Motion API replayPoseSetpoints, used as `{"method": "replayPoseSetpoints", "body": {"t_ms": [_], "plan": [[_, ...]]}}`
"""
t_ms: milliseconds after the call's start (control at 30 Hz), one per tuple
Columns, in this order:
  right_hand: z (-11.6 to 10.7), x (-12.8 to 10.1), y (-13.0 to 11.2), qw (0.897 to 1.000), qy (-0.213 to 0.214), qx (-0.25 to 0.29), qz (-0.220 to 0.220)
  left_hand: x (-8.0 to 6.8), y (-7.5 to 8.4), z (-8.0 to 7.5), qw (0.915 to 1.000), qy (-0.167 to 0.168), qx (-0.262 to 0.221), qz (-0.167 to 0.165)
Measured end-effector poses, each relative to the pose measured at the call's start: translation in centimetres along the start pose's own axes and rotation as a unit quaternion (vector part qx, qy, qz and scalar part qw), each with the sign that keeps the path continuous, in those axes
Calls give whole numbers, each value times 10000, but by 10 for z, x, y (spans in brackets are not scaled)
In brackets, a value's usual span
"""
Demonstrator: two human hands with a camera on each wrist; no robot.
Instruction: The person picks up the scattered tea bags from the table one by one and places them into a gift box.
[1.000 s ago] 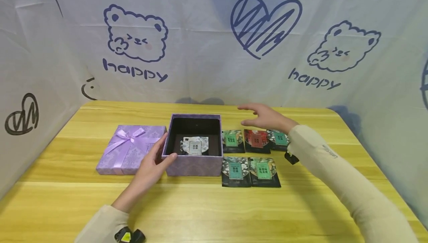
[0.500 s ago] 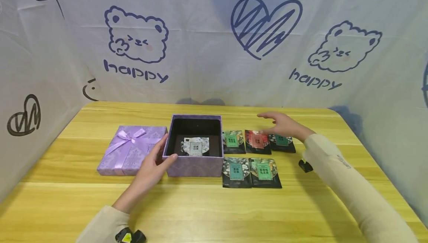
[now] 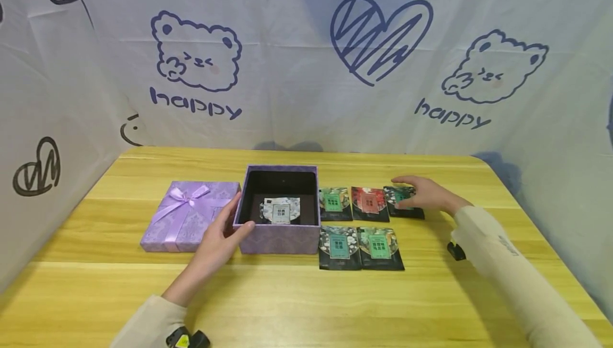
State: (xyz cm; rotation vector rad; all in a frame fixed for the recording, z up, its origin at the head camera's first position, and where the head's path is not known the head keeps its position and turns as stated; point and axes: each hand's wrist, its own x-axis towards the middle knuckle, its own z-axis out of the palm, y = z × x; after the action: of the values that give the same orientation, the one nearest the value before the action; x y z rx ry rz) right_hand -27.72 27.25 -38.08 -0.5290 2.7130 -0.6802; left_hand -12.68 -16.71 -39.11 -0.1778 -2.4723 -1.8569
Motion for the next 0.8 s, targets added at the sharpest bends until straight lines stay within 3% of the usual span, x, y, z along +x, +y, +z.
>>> {"method": "replayPoseSetpoints", "body": {"t_ms": [433,800], "plan": [[3,-18,17,9993,-153,292,193,0,-1,0,10000,-22,35,-1],[1,-24,22,9995,-103,152,248,-1,0,-1,10000,-7,-12,-4]]}}
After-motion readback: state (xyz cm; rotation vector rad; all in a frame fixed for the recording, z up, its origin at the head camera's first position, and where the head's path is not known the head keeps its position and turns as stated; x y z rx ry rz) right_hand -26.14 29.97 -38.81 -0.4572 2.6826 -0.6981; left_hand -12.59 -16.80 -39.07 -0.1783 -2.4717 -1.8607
